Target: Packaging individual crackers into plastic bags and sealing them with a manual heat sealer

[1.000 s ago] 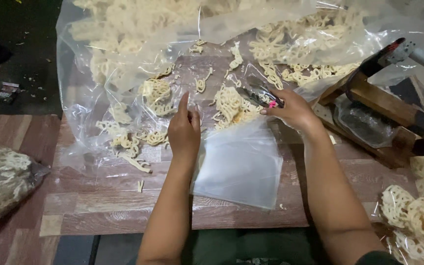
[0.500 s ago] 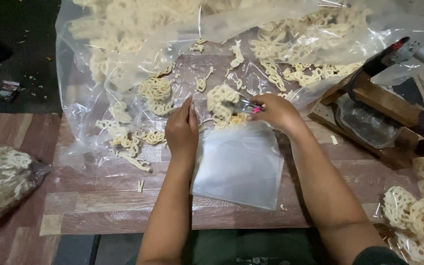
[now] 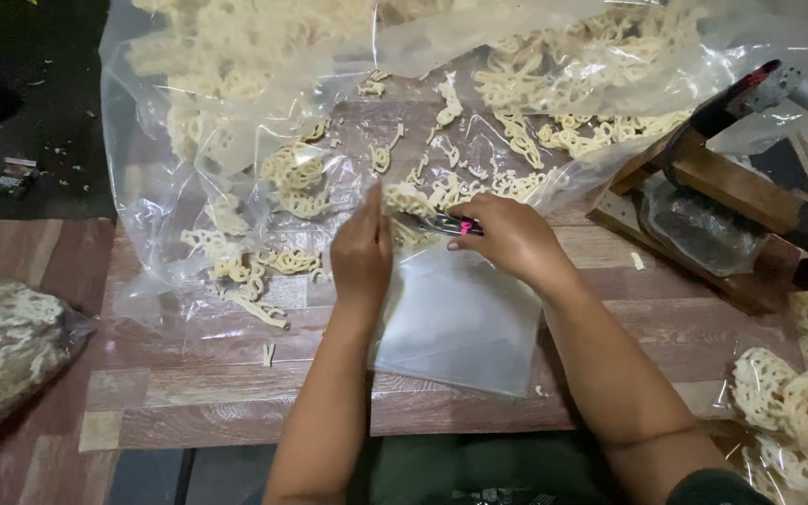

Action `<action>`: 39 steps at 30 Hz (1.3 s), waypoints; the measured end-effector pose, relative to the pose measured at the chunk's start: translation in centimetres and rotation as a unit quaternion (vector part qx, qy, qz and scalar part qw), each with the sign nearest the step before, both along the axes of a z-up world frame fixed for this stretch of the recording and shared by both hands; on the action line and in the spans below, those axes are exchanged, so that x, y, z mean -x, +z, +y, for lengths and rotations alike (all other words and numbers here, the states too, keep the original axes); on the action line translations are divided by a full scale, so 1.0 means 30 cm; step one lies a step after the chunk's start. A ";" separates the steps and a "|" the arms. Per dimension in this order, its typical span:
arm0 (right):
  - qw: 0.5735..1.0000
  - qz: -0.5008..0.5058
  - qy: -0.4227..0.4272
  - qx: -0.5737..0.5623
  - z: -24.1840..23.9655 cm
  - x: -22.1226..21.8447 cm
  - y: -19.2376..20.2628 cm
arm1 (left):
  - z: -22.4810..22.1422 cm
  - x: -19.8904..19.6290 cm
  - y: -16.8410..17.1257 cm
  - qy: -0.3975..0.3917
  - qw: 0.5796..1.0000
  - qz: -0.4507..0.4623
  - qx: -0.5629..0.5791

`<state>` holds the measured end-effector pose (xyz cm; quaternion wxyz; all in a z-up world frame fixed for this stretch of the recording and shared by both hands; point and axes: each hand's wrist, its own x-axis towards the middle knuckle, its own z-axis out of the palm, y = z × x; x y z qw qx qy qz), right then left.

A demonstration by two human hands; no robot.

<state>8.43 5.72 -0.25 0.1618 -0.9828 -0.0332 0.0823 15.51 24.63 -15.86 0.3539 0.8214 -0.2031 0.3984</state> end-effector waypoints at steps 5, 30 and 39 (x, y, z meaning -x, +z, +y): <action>0.997 0.043 0.041 0.056 0.050 0.007 0.046 | -0.027 0.033 0.017 -0.065 0.998 -0.001 0.005; 0.831 -0.500 0.202 0.137 0.291 -0.467 -0.200 | 0.046 0.086 0.197 -0.042 0.969 -0.114 0.213; 0.967 -0.232 0.042 -0.092 0.049 -0.354 -0.184 | 0.060 0.099 0.259 -0.039 0.971 -0.072 0.222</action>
